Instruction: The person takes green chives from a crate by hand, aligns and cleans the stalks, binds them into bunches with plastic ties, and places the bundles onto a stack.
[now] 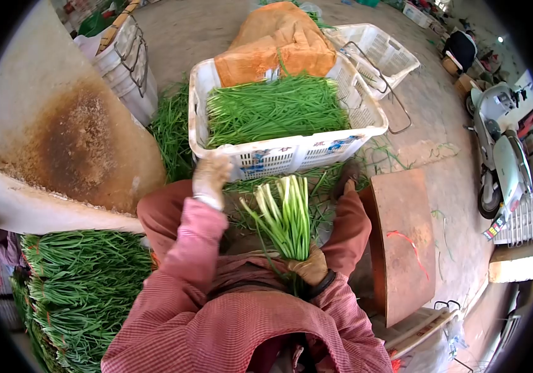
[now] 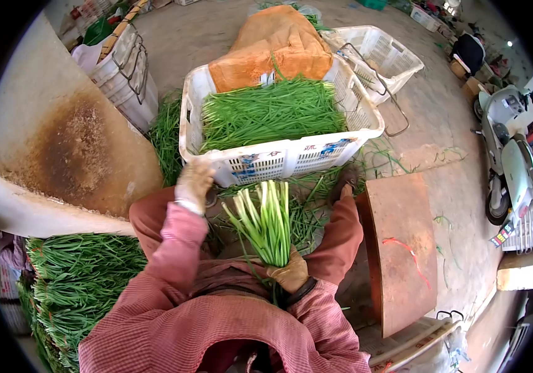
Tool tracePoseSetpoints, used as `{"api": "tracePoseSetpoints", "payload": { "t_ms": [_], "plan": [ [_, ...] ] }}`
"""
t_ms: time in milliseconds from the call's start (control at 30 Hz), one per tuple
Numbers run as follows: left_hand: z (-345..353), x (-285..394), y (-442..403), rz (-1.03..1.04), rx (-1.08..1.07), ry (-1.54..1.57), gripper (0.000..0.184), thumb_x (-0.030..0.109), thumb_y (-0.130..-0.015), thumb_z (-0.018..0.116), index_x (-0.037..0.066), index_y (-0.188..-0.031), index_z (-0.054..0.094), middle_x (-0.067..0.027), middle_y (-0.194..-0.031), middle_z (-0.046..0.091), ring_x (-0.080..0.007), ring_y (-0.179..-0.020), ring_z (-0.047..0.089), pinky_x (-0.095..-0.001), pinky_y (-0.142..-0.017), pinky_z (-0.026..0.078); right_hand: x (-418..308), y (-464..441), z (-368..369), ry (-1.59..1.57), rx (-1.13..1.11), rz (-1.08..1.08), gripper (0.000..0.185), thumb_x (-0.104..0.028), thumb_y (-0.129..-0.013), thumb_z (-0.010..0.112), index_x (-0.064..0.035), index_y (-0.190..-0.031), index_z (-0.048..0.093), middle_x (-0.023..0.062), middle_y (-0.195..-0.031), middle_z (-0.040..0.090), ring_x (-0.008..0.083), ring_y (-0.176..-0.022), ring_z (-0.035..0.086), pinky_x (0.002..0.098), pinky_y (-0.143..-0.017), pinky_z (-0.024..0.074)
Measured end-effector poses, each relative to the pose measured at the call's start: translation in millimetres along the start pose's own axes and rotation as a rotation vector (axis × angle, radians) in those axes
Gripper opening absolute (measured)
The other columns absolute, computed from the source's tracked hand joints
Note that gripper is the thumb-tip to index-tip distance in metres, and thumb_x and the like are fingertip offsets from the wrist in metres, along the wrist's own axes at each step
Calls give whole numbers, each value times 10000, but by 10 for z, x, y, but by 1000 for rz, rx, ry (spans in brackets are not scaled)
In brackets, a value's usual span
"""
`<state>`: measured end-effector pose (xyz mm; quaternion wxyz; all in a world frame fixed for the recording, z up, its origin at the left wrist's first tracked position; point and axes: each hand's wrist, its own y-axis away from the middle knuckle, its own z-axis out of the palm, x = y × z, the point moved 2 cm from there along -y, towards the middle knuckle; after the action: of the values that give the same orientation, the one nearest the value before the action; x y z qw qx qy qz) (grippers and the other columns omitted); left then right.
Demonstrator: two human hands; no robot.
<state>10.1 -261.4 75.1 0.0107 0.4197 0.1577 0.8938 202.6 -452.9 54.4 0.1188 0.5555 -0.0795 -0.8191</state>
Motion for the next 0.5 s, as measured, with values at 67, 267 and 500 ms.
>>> {"api": "tracePoseSetpoints", "payload": {
  "t_ms": [67,267,500],
  "plan": [
    [-144,286,85,174,7,-226,366,261,-820,515,79,-1122,419,-109,-1069,520,-183,-929,521,-254,-712,419,130,-47,-190,-318,-56,20,298,-91,-839,387,-37,-1132,384,123,-1122,476,254,-1020,478,387,-870,410],
    [-189,-361,990,-673,-385,-594,367,206,-801,553,23,-1109,471,-50,-874,577,-113,-719,558,-217,-611,465,184,-165,-299,-1254,-221,457,296,-30,-837,399,-34,-1133,384,145,-1124,457,245,-997,478,351,-820,441],
    [-195,-50,235,203,-631,-1452,159,112,-759,484,69,-817,626,-89,-678,609,-172,-525,563,-305,-510,457,-131,98,-534,-194,-181,169,468,11,-712,613,-16,-1129,402,99,-892,577,180,-723,579,266,-611,496]
  ]
}}
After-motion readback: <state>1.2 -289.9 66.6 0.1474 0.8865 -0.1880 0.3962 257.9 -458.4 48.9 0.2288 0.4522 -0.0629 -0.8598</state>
